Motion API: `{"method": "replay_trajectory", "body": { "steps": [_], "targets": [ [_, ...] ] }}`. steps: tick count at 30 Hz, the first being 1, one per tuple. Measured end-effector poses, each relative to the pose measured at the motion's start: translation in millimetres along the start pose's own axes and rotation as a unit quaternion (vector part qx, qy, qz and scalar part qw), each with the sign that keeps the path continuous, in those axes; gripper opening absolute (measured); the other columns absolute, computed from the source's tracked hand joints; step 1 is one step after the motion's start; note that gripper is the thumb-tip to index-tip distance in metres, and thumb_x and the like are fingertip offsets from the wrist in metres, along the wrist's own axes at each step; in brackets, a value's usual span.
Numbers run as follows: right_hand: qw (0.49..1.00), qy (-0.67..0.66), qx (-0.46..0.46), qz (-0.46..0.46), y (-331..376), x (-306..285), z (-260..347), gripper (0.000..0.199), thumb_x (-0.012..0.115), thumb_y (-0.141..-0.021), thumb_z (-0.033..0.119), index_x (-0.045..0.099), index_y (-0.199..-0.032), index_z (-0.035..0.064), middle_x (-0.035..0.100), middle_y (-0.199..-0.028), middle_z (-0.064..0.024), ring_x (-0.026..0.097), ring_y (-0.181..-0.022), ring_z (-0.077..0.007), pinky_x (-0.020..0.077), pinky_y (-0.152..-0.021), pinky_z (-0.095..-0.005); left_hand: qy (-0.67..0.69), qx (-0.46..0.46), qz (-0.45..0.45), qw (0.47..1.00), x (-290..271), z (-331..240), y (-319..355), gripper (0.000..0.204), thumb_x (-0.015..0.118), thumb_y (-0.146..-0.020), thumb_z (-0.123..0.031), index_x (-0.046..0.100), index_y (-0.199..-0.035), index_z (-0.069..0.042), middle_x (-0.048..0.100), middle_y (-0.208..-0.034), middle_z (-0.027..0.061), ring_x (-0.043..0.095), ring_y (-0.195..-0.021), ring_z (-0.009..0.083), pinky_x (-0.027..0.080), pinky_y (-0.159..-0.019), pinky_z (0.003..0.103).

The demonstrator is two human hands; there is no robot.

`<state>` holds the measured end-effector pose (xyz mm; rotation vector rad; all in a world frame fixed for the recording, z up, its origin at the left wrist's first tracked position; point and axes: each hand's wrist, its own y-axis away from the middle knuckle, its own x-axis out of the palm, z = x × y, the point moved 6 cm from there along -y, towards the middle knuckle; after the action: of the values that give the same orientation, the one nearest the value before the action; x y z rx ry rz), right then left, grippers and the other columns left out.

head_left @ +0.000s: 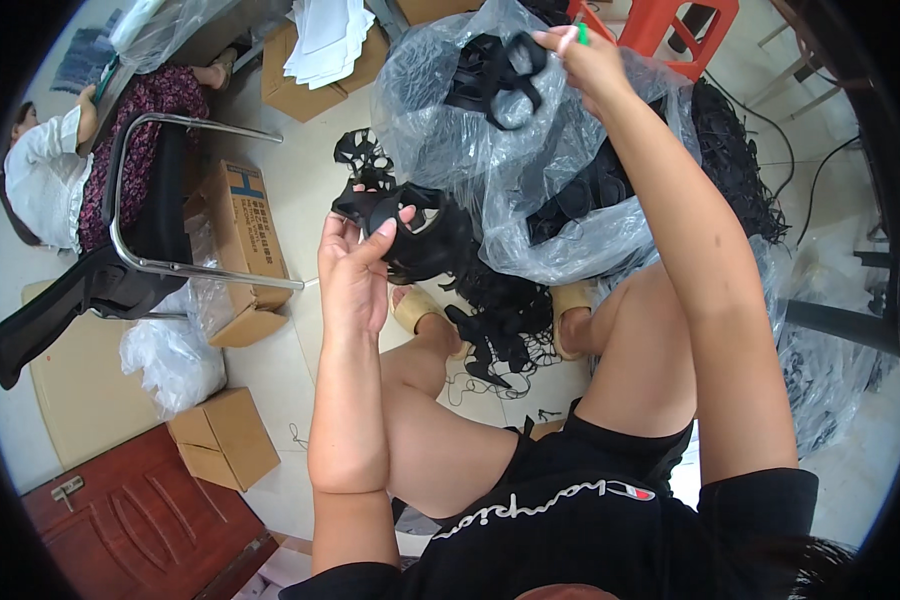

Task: Trim excess thread or plastic material from black masks using a small trimming tool.

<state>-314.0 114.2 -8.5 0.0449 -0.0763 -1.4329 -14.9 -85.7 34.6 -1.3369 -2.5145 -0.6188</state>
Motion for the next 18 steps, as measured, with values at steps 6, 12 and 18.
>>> {"method": "replay_trajectory", "body": {
  "steps": [6, 12, 18],
  "targets": [
    [0.930, 0.347, -0.119, 0.000, -26, -10, -30, 0.070, 0.084, -0.059, 0.051, 0.053, -0.089, -0.0043, 0.065, -0.082, -0.0177, 0.064, -0.074, -0.0295, 0.0506, -0.066, -0.0359, 0.137, -0.116, -0.004, 0.984, -2, 17, 9, 0.046, 0.054, -0.085, 0.010, 0.037, -0.127, 0.006, 0.055, -0.120, 0.0253, 0.056, -0.114, 0.0278, 0.044, -0.103, 0.036],
    [0.809, 0.566, -0.084, 0.137, 35, -71, -66, 0.067, 0.079, -0.063, 0.054, 0.059, -0.088, -0.0046, 0.066, -0.086, -0.0243, 0.065, -0.083, -0.0391, 0.0521, -0.075, -0.0443, 0.227, -0.264, -0.028, 0.937, 0, 47, 20, 0.033, 0.054, -0.092, -0.003, 0.047, -0.122, 0.010, 0.061, -0.114, 0.0172, 0.059, -0.109, 0.0231, 0.045, -0.102, 0.034],
    [0.797, 0.595, 0.012, 0.105, 57, -102, -118, 0.059, 0.078, -0.062, 0.058, 0.065, -0.072, 0.0016, 0.068, -0.082, -0.0192, 0.066, -0.081, -0.0355, 0.0526, -0.073, -0.0434, -0.005, -0.012, 0.144, 0.989, 38, 5, 30, 0.043, 0.062, -0.088, -0.014, 0.048, -0.125, 0.002, 0.061, -0.114, 0.0159, 0.053, -0.117, 0.0308, 0.041, -0.103, 0.045]
  ]
}}
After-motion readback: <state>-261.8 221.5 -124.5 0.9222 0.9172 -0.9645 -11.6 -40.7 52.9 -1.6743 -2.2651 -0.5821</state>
